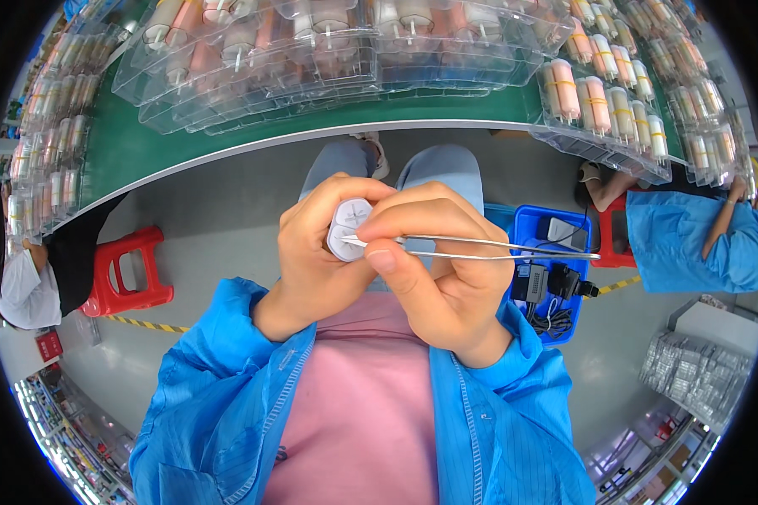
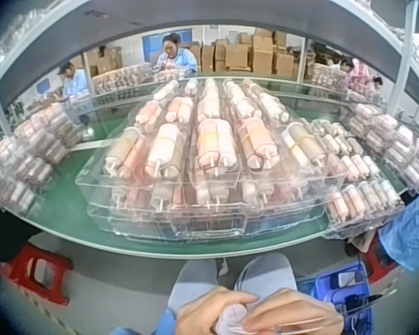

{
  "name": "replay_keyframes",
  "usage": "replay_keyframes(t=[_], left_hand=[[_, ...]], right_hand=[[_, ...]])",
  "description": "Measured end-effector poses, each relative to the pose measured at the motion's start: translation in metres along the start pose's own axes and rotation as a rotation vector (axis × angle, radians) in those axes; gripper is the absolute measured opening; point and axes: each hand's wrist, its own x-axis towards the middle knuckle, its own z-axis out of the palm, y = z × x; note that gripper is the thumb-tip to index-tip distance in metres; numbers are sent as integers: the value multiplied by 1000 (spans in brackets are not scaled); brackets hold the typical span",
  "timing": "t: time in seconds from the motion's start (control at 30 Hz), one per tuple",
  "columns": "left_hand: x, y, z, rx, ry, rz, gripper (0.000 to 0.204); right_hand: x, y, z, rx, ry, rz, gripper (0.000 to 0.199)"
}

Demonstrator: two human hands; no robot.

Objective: Assembling electronic components and battery packs at a production line using tweezers.

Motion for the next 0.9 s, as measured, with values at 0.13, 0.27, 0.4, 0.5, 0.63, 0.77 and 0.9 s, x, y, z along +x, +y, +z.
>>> replay_keyframes(t=[0.13,0.27,0.4,0.5,0.63,0.77,0.9], left_hand=[[0,1,1,2,8,13,37],[0,0,-1,22,-3,16,33],[-1,0,-1,30,-2,15,31],[-1,0,-2,49,-4,15,31],[0,0,0,45,22,43,35],[0,-1,0,57,29,55,35],[0,1,-3,87,-6,23,33]], right_hand=[[-1,0,0,0,5,3,13],[-2,0,0,2,6,-3,14],[-2,0,1,1,8,9,13],[-2,-1,2,12,12,21,11],[-3,-1,2,40,31,33,10],[-3,-1,3,54,49,33,10],[-3,-2,4,90,62,48,11]])
